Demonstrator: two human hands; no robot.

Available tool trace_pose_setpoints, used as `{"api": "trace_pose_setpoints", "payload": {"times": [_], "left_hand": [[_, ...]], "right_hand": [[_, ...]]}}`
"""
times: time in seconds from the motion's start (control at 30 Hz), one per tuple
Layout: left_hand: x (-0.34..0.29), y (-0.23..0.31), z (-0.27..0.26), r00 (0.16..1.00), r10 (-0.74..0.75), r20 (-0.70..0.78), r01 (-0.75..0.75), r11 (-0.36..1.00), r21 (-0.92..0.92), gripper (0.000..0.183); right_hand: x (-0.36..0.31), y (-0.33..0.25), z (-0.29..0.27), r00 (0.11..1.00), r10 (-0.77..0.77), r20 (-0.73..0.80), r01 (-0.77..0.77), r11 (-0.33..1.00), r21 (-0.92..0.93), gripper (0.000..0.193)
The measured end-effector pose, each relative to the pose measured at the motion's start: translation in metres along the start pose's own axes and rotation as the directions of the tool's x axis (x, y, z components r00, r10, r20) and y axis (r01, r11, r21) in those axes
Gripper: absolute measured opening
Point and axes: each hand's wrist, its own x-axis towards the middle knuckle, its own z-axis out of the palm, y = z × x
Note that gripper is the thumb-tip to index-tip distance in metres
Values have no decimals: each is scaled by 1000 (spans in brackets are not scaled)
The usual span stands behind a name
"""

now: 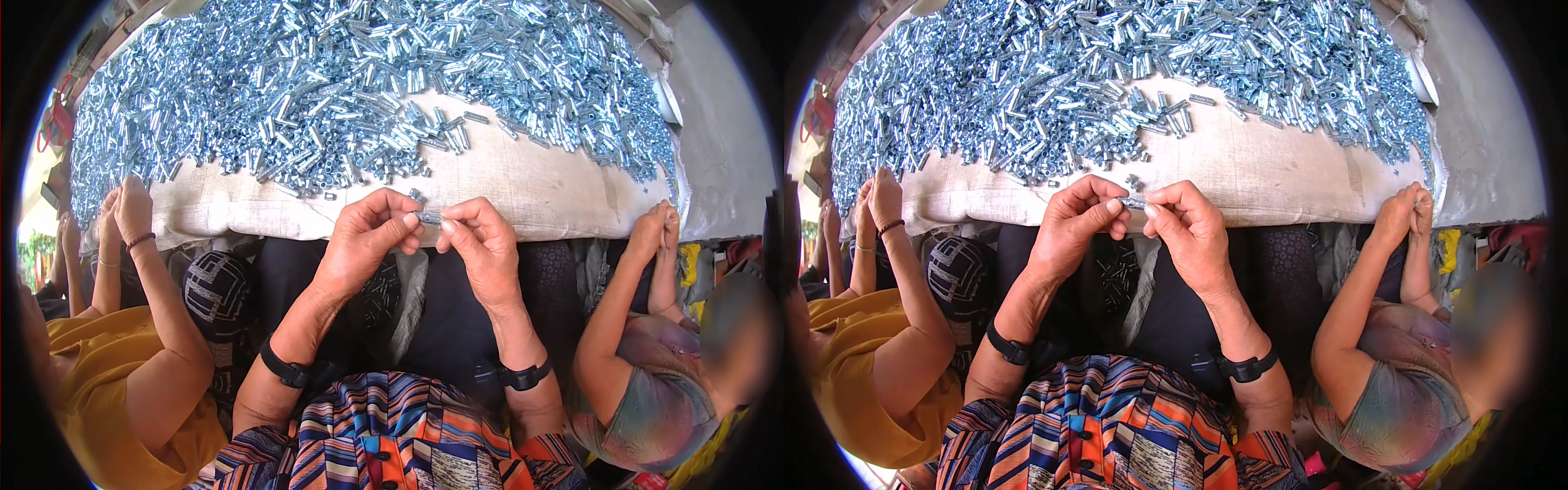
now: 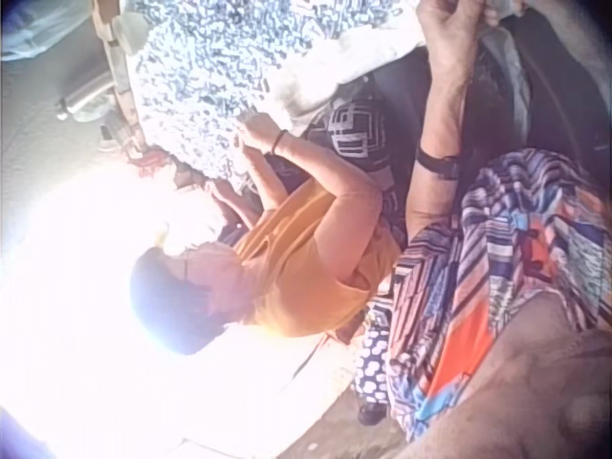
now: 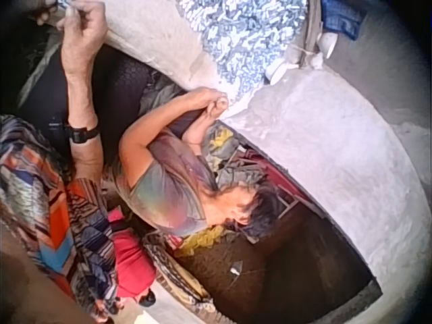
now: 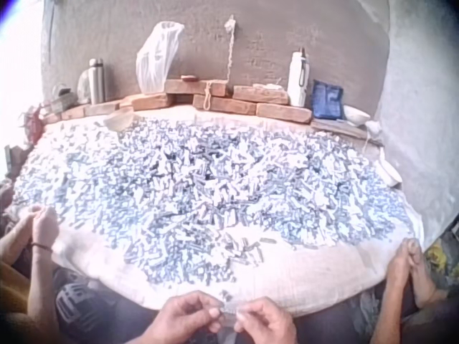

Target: Assemble small metal hardware components by hand while sitting at a table.

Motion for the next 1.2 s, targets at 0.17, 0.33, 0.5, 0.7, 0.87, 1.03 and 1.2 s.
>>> {"api": "trace_pose_setpoints", "payload": {"times": [0.17, 0.33, 0.5, 0.7, 0.87, 1.03, 1.2], "left_hand": [[2, -6, 5, 999, 21, -34, -16, 990, 142, 12], [6, -25, 17, 897, 437, 63, -273, 436, 857, 8], [3, -21, 11, 897, 437, 65, -249, 378, 892, 6], [6, -11, -11, 888, 460, 2, -201, 384, 901, 14], [15, -9, -11, 884, 462, 72, -224, 284, 932, 15], [25, -11, -7, 883, 451, 128, -222, 164, 961, 14], [32, -13, -5, 885, 458, 89, -184, 167, 969, 9]], "right_hand": [[-5, 5, -2, 997, -64, -31, 57, 981, -186, 6], [-1, 19, 2, 959, -281, -38, 216, 811, -543, 9], [5, 24, 13, 895, -429, 122, 380, 590, -712, 12], [12, 7, 7, 968, -241, 68, 224, 709, -669, 12], [9, -14, 2, 983, 30, 180, 58, 884, -464, 17], [60, 1, -9, 992, -125, -8, 92, 773, -627, 12], [101, 16, -7, 942, -319, 101, 206, 316, -926, 13]]}}
